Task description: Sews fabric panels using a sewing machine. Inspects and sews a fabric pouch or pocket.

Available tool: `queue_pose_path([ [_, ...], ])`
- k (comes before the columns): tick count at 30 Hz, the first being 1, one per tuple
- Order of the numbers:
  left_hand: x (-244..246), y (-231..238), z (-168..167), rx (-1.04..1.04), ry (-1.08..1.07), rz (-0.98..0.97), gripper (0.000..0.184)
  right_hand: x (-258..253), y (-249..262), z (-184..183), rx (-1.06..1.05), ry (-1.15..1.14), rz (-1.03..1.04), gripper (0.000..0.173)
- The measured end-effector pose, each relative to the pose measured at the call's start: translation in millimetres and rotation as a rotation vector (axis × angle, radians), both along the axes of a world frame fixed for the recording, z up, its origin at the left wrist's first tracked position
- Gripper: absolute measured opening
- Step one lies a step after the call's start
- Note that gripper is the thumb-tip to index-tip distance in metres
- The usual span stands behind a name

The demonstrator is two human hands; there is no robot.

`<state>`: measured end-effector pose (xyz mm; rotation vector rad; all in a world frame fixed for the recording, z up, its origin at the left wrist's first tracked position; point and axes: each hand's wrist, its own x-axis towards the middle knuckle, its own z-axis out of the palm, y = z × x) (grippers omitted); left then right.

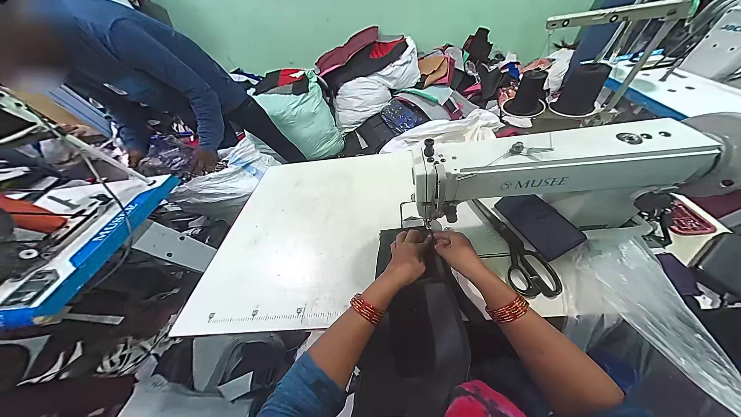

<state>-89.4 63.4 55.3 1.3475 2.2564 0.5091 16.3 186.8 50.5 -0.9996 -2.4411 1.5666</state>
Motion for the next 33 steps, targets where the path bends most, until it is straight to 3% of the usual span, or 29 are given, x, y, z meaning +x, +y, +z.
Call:
queue_pose_path([
  [10,-1,5,-5,-0.017,0.144,-0.029,0.053,2,2,1,-0.007,-0.017,0.035,0.039],
  [17,4,16,-1,-0.16,0.266,-0.07,0.056,3,0,1,0.029,-0.02,0.054,0.04],
  [33,2,0,12,-0.194,0.109,-0.144,0.047,14,-10,5,0.09,-0.047,0.06,0.039],
])
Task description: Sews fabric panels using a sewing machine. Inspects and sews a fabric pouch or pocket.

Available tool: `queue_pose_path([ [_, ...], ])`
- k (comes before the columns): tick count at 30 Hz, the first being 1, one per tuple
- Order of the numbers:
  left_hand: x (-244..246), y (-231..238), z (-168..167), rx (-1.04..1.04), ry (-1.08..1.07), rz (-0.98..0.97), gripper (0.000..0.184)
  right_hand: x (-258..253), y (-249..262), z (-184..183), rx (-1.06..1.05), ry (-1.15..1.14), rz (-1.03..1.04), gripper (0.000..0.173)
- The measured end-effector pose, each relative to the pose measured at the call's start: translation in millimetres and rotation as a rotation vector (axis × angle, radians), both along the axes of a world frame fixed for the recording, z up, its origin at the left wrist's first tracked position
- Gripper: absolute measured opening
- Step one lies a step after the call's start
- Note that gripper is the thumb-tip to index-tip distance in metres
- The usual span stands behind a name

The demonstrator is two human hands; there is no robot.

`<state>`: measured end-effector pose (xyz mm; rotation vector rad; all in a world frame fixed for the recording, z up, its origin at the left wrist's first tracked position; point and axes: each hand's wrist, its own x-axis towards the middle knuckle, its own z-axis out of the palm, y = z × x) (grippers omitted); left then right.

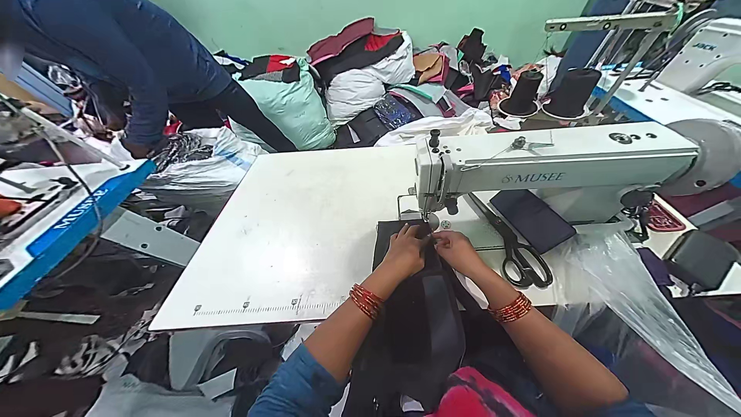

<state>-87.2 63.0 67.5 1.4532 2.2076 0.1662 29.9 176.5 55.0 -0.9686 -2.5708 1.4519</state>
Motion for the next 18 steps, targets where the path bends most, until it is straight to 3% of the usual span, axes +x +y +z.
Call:
queue_pose_path([
  [13,-2,-7,-7,0.125,-0.082,-0.03,0.04,10,-11,-4,0.057,0.01,-0.046,0.039],
  [18,-2,-5,-7,0.135,-0.074,-0.067,0.036,8,-15,6,0.136,-0.08,0.025,0.038],
])
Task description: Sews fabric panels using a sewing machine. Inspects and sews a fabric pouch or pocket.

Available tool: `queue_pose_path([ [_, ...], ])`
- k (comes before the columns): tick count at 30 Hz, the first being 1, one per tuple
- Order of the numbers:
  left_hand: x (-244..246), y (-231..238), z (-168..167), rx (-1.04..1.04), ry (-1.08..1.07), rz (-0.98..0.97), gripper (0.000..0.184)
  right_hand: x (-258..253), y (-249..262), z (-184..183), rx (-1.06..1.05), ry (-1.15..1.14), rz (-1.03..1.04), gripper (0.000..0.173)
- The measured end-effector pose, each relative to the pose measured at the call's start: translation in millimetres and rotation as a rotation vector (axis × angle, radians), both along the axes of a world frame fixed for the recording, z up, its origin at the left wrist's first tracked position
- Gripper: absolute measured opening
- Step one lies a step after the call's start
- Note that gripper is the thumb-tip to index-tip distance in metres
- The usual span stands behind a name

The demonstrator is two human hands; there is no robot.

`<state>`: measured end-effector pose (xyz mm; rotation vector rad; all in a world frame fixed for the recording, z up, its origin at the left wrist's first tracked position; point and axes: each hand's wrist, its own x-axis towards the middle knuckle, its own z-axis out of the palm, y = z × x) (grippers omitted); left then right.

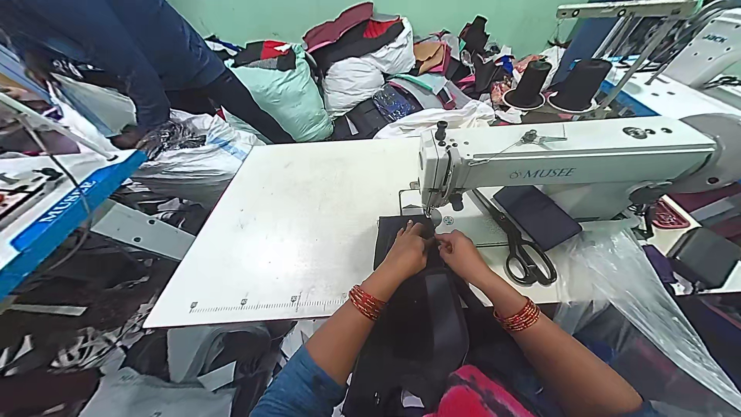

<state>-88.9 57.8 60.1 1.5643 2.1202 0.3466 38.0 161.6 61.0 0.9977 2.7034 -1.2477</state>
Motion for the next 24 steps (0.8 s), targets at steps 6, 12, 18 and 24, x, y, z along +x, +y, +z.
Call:
queue_pose_path([
  [6,0,-5,-5,0.152,-0.127,0.164,0.033,-5,-10,0,0.214,-0.161,0.164,0.04],
  [12,3,4,-9,0.049,0.045,0.168,0.06,-4,-8,3,0.304,-0.202,0.318,0.036],
  [18,8,20,1,-0.139,0.202,0.128,0.066,-4,-8,-3,0.332,-0.183,0.307,0.036],
  [24,8,20,0,-0.157,0.205,0.145,0.066,-4,-8,-4,0.348,-0.173,0.289,0.04],
])
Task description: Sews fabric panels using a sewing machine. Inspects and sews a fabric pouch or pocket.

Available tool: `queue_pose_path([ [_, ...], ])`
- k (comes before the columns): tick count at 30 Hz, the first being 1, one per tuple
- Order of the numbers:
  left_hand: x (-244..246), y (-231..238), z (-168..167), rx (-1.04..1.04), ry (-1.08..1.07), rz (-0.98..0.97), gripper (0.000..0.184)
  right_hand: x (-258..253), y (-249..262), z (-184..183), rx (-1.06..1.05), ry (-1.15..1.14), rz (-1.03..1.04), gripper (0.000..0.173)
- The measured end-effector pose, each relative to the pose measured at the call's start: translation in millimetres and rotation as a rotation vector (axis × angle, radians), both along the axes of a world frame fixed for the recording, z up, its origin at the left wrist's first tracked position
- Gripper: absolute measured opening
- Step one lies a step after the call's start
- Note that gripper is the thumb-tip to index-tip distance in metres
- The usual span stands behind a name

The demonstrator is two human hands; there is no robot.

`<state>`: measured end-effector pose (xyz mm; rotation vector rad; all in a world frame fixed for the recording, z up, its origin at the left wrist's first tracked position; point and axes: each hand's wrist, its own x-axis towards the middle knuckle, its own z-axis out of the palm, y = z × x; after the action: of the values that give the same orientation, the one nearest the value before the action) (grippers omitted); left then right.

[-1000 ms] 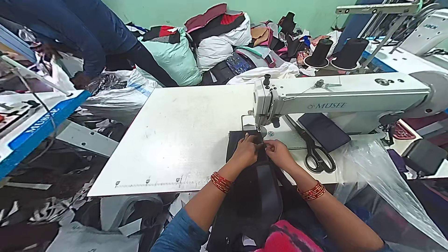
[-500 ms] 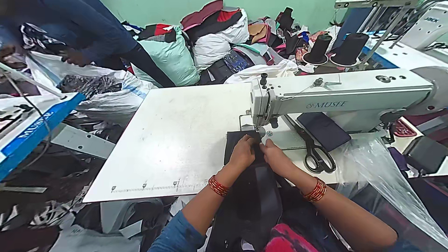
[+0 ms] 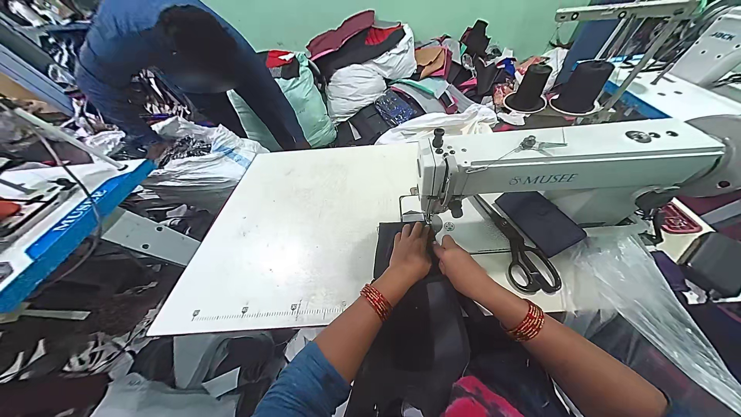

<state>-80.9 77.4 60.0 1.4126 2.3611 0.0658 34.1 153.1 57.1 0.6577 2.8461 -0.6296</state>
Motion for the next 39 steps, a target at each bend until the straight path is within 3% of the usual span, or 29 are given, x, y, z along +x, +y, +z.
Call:
queue_pose_path([
  [16,-15,1,-9,0.126,-0.127,0.015,0.056,-9,6,2,-0.058,0.042,-0.066,0.04],
  [26,-34,15,-13,0.192,-0.099,-0.002,0.05,-25,23,4,-0.127,0.011,-0.083,0.043],
  [31,-35,7,5,0.049,-0.217,-0.04,0.055,-11,18,-7,-0.211,0.194,-0.203,0.041],
  [35,-19,-14,34,-0.2,-0.383,-0.109,0.082,5,12,-9,-0.288,0.291,-0.291,0.039],
  [39,-13,-29,39,-0.231,-0.424,-0.178,0.084,18,11,-7,-0.363,0.294,-0.321,0.037],
])
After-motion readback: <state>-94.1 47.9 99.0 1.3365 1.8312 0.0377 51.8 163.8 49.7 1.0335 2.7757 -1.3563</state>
